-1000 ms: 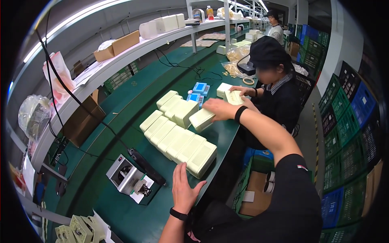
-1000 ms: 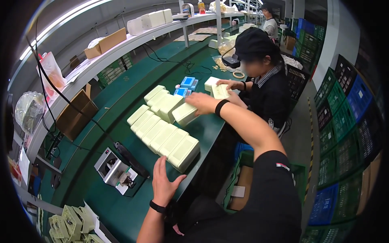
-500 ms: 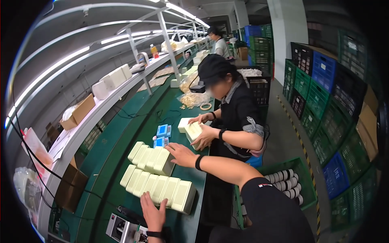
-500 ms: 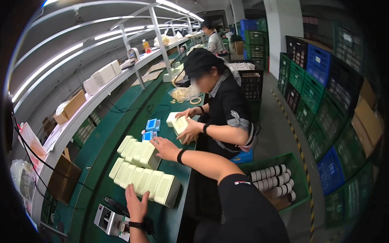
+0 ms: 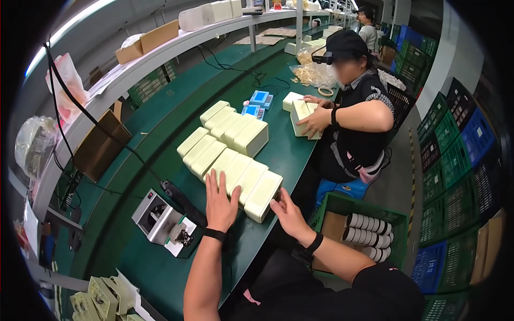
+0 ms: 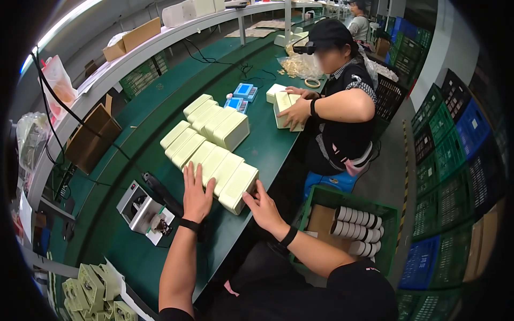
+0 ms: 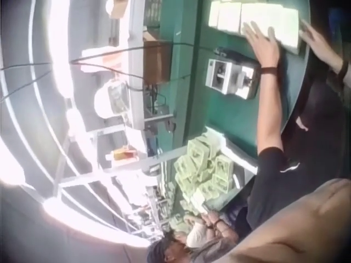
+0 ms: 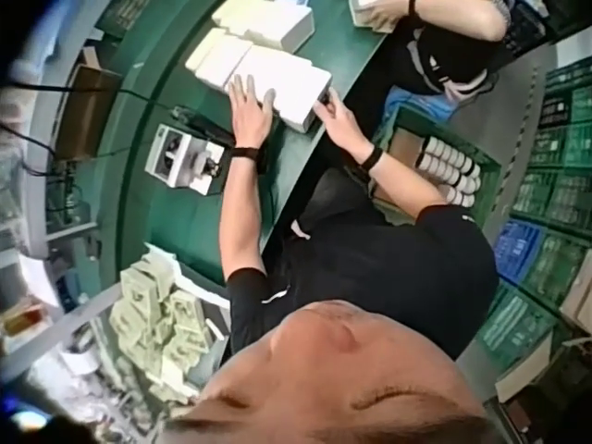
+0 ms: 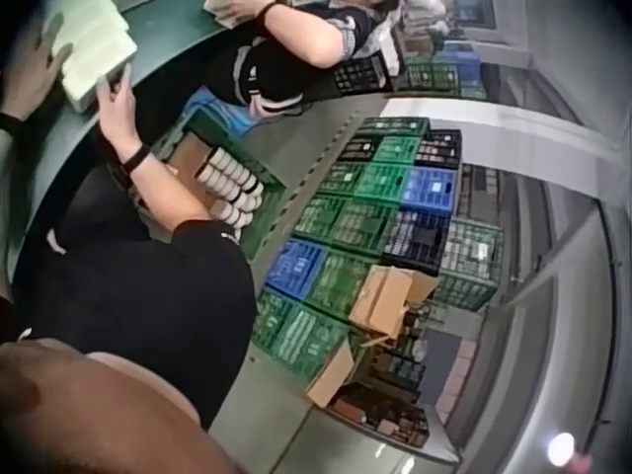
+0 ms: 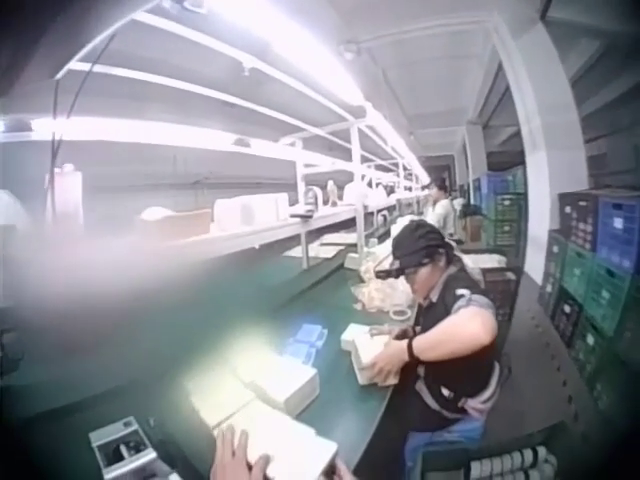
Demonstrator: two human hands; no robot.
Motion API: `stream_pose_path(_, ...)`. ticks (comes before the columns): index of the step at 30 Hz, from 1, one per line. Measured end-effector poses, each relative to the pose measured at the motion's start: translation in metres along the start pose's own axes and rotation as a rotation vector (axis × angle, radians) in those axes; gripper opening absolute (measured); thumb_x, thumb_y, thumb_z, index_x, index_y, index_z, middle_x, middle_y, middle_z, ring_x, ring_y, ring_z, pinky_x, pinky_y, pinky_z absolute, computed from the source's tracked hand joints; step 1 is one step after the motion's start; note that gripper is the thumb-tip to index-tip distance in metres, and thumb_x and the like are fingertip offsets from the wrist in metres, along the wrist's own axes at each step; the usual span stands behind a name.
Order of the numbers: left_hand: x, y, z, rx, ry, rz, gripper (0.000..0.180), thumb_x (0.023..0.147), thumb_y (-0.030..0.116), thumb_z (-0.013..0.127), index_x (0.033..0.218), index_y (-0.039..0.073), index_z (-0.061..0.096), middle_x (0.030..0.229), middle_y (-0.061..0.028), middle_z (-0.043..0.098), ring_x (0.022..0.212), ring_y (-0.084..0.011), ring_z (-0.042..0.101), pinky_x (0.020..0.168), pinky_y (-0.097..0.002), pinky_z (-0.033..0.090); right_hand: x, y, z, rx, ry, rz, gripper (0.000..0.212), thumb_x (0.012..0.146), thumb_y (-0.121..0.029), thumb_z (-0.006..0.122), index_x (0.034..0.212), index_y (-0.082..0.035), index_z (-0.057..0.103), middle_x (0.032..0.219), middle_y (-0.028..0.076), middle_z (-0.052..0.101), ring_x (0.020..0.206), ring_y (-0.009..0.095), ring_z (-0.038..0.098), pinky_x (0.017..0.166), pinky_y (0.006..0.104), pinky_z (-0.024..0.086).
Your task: The person inserts a circuit board and speaker into a plastic housing, then peels a strip from a sheet and presses it inside. They place a cover on the housing and use a power screwdriver to fasten it with screws.
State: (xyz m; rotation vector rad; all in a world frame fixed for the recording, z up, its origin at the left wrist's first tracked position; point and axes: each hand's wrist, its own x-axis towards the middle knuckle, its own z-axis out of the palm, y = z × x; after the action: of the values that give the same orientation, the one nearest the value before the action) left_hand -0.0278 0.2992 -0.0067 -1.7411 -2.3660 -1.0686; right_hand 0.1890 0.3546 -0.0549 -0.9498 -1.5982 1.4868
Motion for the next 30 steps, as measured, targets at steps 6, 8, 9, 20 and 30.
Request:
stream_pose_path(6, -0.023, 0.029, 0.012, 0.027, 0.002, 0.069, 0.067, 0.103, 0.036, 0.062, 0.154, -0.003, 0.043, 0.165, -0.0248, 0.032, 0.155, -0.0472, 0.023, 0.126, -0.0544, 0.025, -0.012, -0.011, 0.002, -0.034, -0.008, -0.134, 0.076, 0.105, -0.028, 0.065, 0.159, 0.006, 0.026, 0.146, 0.024, 0.056, 0.127, 0.027, 0.062, 0.103, 0.0352, 0.051)
stream_pose_path(8, -0.028, 0.038, 0.016, -0.016, -0.006, 0.077, 0.066, 0.102, 0.035, 0.063, 0.152, -0.003, 0.045, 0.163, -0.0245, 0.036, 0.154, -0.0466, 0.025, 0.125, -0.0547, 0.026, -0.017, -0.012, -0.001, -0.033, 0.000, -0.109, 0.072, 0.106, -0.023, 0.063, 0.160, 0.005, 0.025, 0.148, 0.023, 0.055, 0.129, 0.026, 0.060, 0.103, 0.0348, 0.051)
stream_pose_path(9, -0.029, 0.042, 0.017, -0.019, -0.009, 0.071, 0.066, 0.102, 0.035, 0.063, 0.152, -0.003, 0.045, 0.163, -0.0245, 0.036, 0.154, -0.0466, 0.025, 0.125, -0.0547, 0.026, -0.019, -0.012, -0.002, -0.029, 0.007, -0.092, 0.069, 0.107, -0.019, 0.060, 0.161, 0.003, 0.024, 0.149, 0.022, 0.053, 0.131, 0.024, 0.058, 0.104, 0.0343, 0.051)
stream_pose_path(20, 0.044, 0.053, 0.073, -0.120, -0.044, 0.265, 0.066, 0.100, 0.038, 0.065, 0.150, -0.003, 0.048, 0.159, -0.0229, 0.042, 0.152, -0.0440, 0.030, 0.124, -0.0551, 0.028, 0.037, 0.003, -0.021, -0.186, 0.317, -0.133, 0.063, 0.110, -0.030, 0.053, 0.158, 0.005, 0.031, 0.146, 0.025, 0.055, 0.130, 0.033, 0.058, 0.107, 0.0377, 0.047)
stream_pose_path(30, 0.015, 0.069, 0.097, -0.243, 0.044, -0.032, 0.059, 0.091, 0.029, 0.079, 0.133, -0.002, 0.052, 0.133, -0.0233, 0.053, 0.128, -0.0418, 0.051, 0.105, -0.0508, 0.046, 0.135, 0.008, -0.049, -0.413, 0.496, -0.107, 0.072, 0.109, -0.047, 0.047, 0.154, 0.009, 0.036, 0.152, 0.033, 0.047, 0.139, 0.047, 0.047, 0.115, 0.0459, 0.039)
